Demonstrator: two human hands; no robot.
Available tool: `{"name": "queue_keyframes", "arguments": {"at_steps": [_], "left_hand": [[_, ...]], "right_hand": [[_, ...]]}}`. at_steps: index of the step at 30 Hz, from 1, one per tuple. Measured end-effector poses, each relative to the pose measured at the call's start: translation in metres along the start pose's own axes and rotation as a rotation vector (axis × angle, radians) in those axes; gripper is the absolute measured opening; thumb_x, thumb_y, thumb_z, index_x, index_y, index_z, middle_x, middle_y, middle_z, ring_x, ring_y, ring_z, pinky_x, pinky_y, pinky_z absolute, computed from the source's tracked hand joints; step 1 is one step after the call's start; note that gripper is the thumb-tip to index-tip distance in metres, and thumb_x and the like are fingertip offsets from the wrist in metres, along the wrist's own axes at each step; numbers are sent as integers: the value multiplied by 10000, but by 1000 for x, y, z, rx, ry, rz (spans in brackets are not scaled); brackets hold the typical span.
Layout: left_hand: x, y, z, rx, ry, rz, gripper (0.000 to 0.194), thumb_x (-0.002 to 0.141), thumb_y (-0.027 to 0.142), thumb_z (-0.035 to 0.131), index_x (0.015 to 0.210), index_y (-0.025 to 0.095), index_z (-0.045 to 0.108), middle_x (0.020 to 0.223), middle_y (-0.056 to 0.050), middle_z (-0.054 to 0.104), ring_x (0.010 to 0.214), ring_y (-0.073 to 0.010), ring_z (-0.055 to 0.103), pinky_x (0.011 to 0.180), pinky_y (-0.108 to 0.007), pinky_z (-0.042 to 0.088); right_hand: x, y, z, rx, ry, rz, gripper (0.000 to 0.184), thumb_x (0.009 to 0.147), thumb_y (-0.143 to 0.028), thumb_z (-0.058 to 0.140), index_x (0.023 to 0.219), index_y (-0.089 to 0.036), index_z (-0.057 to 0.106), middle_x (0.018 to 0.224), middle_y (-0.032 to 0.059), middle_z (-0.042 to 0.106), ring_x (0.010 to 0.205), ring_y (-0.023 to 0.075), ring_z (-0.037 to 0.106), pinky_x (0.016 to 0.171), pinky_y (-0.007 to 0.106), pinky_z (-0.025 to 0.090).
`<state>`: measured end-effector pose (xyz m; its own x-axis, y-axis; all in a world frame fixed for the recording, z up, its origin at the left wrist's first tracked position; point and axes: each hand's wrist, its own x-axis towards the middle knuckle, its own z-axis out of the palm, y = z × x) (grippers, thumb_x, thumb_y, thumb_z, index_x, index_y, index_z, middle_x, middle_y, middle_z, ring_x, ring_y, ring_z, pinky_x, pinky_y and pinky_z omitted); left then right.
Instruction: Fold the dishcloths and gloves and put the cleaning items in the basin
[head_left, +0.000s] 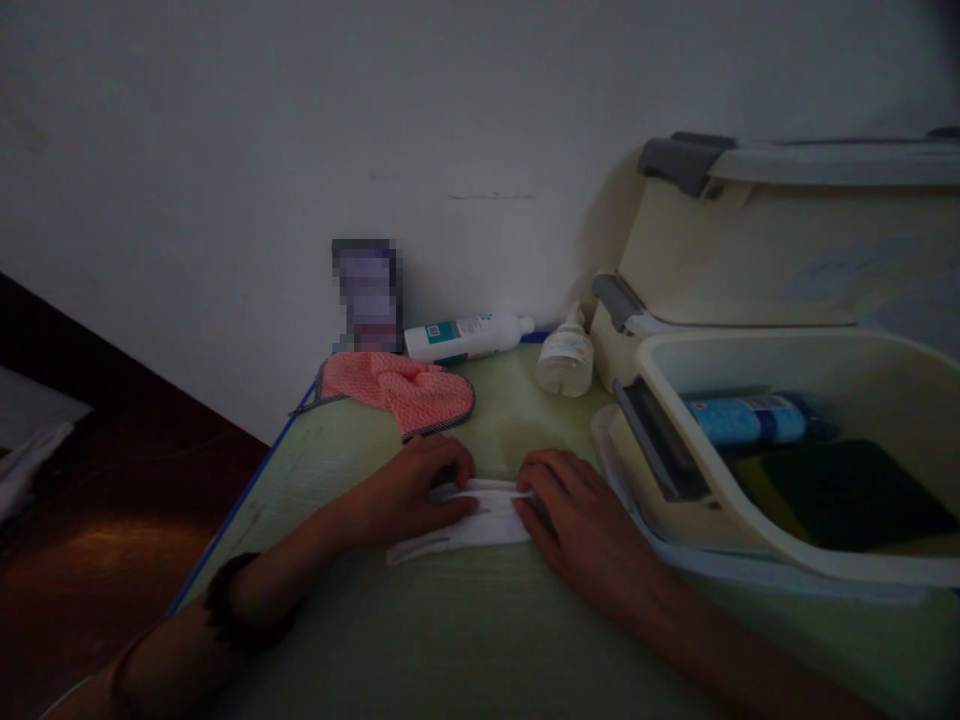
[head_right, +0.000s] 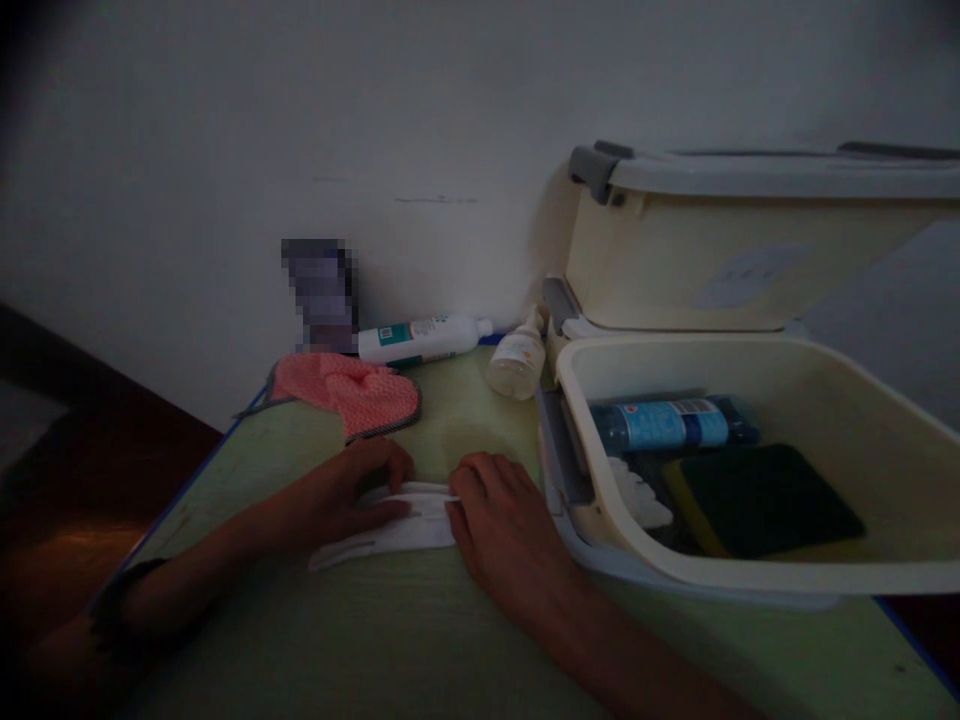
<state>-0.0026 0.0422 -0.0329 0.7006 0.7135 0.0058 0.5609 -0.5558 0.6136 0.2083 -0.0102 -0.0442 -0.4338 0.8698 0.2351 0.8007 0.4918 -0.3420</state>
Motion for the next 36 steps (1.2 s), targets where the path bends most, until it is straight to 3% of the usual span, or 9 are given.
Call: {"name": "queue_keyframes", "arguments": {"at_steps": [18,24,29,34,36], "left_hand": [[2,3,1,29,31,-50,99,826,252,502,806,163,542,773,-14,553,711,-146,500,667,-280,423],[1,5,2,81,63,-72,164,852,285,468,787,161,553,742,-16,556,674,-148,511,622,-273,420],[0,8,6,194,93,-55,161,876,267,433,814,166,543,804,-39,582,753,-174,544,689,-309,446],[0,4,13,260,167,-26,185,851,195,478,1032,177,512,1003,-70,582,922,-200,551,805,-346,459],[-1,3,12,289,204,12,151,849,175,478,989,178,534,995,-72,572,934,-200,543,816,-340,458]], "right_hand": [[3,7,3,-40,22,4,199,887,-133,424,988,-154,594,944,72,615,882,218,542,788,392,460],[6,8,1,-103,7,8,184,886,-154,438,870,-163,621,827,62,615,788,203,558,709,357,468],[5,8,1,-126,18,8,189,889,-159,432,880,-166,620,833,66,607,784,205,557,697,356,467],[4,4,-3,-97,67,-12,144,867,-172,486,911,-155,622,903,80,598,837,218,531,741,368,452],[3,2,-4,-114,52,-61,126,859,-172,503,874,-157,627,847,67,601,803,214,528,721,366,447]]}}
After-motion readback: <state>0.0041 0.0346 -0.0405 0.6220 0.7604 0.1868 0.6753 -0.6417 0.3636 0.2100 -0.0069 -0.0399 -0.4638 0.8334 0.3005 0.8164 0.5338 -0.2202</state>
